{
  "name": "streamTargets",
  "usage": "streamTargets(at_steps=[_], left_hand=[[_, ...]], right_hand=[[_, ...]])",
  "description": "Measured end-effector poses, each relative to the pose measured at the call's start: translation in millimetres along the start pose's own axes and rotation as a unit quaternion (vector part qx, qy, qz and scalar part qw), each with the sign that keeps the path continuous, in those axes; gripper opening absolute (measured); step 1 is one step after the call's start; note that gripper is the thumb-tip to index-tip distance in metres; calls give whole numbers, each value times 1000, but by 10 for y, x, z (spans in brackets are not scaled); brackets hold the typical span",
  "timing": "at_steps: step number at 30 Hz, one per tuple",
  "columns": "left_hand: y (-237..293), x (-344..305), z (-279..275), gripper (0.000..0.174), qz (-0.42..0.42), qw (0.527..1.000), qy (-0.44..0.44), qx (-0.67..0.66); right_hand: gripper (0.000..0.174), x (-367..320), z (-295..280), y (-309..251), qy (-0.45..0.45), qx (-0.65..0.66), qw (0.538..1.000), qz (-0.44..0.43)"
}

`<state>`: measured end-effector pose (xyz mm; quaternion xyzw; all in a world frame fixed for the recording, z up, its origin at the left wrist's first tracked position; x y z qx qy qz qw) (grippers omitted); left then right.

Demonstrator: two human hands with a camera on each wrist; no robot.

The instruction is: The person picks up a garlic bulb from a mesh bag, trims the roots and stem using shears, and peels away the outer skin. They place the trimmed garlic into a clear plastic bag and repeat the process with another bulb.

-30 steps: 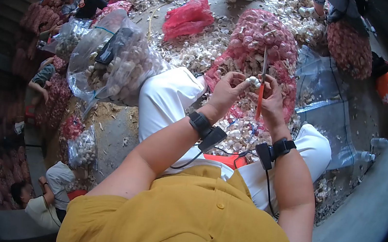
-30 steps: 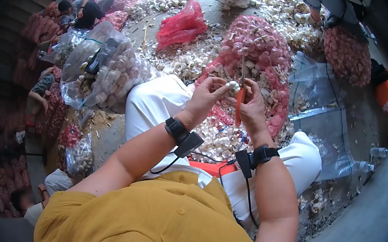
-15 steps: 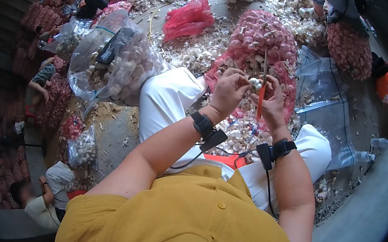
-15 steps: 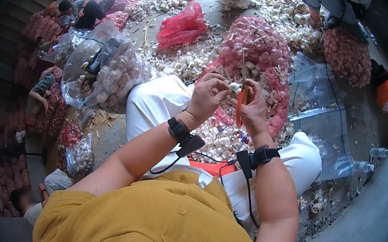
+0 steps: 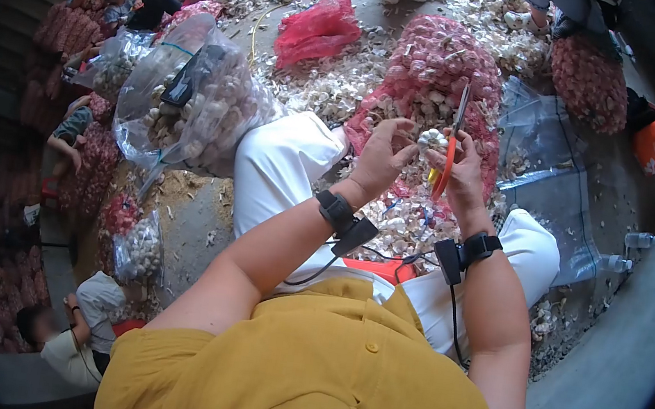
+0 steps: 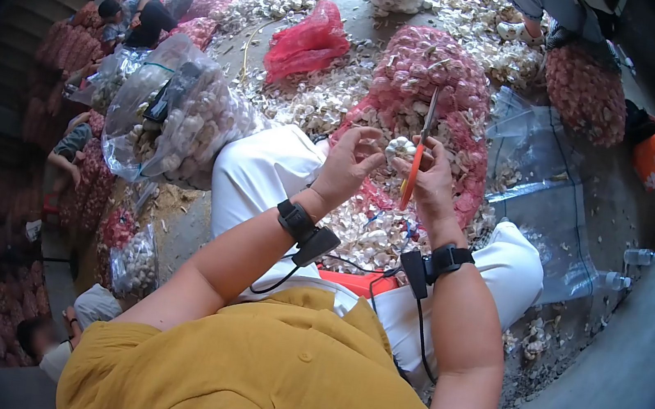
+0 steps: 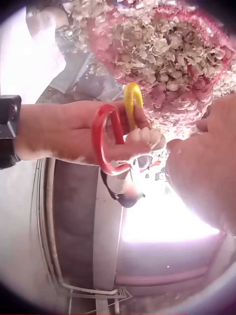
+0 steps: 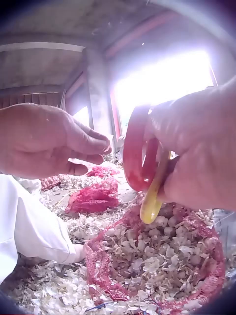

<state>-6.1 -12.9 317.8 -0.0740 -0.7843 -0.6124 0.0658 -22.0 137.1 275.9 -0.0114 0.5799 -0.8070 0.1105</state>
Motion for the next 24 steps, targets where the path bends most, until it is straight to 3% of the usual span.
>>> streamTargets(at_steps=[1, 4, 9, 14, 19, 24], left_hand=[[-57, -1, 33, 37, -70, 990, -24, -116], [-154, 0, 140, 44, -130, 965, -95, -207], [-155, 19, 121, 40, -95, 975, -79, -182], [-55, -4, 113, 29, -66, 991, -45, -106], [-175, 13, 147, 10, -138, 958, -6, -250], [-307, 1, 84, 8, -170, 942, 15, -289]], right_hand=[[53, -1, 8, 19, -4, -22, 1000, 6], [53, -1, 33, 46, -23, -8, 1000, 18], [52, -57, 83, -24, -63, 59, 996, 26], [50, -84, 110, -141, -58, -7, 998, -33], [50, -114, 111, -166, -51, -25, 998, -39], [50, -107, 101, -126, -57, -39, 996, -52]])
Point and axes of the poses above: each hand's wrist, its own x-axis towards the middle knuckle, its own z-axis out of the palm, y = z × x, the point moved 6 cm from there along x, towards the middle knuckle, and after that the axes turned 10 degrees about -x, right-handed, at the moved point
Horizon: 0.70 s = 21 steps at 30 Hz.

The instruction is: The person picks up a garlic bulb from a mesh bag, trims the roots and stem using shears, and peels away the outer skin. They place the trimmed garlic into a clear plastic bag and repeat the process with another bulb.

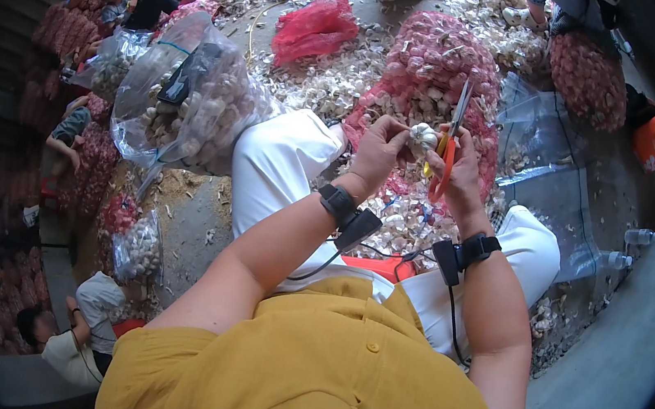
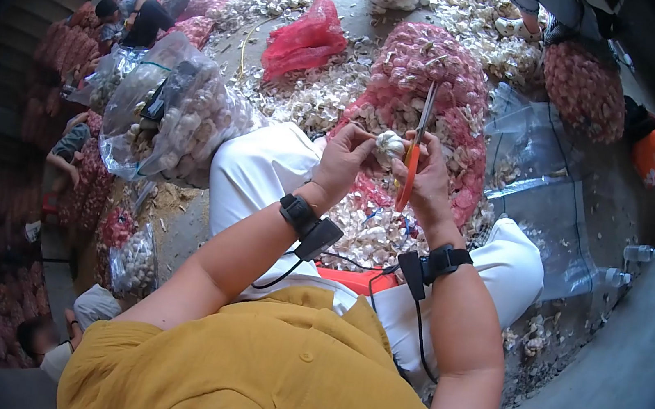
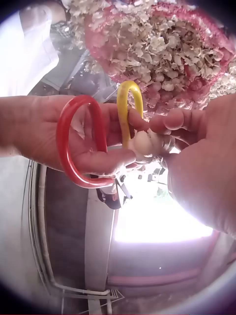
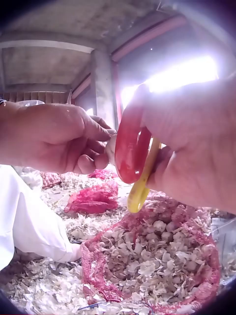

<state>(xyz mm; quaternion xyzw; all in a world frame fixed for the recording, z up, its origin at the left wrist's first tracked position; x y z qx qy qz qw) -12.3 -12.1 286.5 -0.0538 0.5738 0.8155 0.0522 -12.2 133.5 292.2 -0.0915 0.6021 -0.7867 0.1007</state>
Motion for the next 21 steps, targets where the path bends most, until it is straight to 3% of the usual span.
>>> streamTargets(at_steps=[2, 4, 5, 7, 11, 14, 21], left_hand=[[-47, 1, -47, 12, -17, 999, 17, -40], [-71, -59, 74, 30, -105, 982, -26, -153], [-120, -48, 53, 30, -106, 982, -26, -152], [-157, -47, 141, 41, -84, 985, -129, -76], [-189, -51, 53, 41, -127, 956, -112, -240], [-117, -50, 66, 41, -120, 953, -123, -250], [-52, -76, 82, 53, -77, 972, -151, -162]], right_hand=[[49, 9, 1, -54, 27, -15, 999, -13], [48, 39, -32, 8, 30, -44, 998, -16], [48, 46, -42, 28, 32, -73, 997, -19], [46, 22, 13, -9, 17, -52, 998, -18], [43, 14, -23, -68, 33, 20, 999, -3], [41, 30, -132, 54, 78, 40, 996, 5], [51, 43, -88, 147, 43, -25, 998, 48]])
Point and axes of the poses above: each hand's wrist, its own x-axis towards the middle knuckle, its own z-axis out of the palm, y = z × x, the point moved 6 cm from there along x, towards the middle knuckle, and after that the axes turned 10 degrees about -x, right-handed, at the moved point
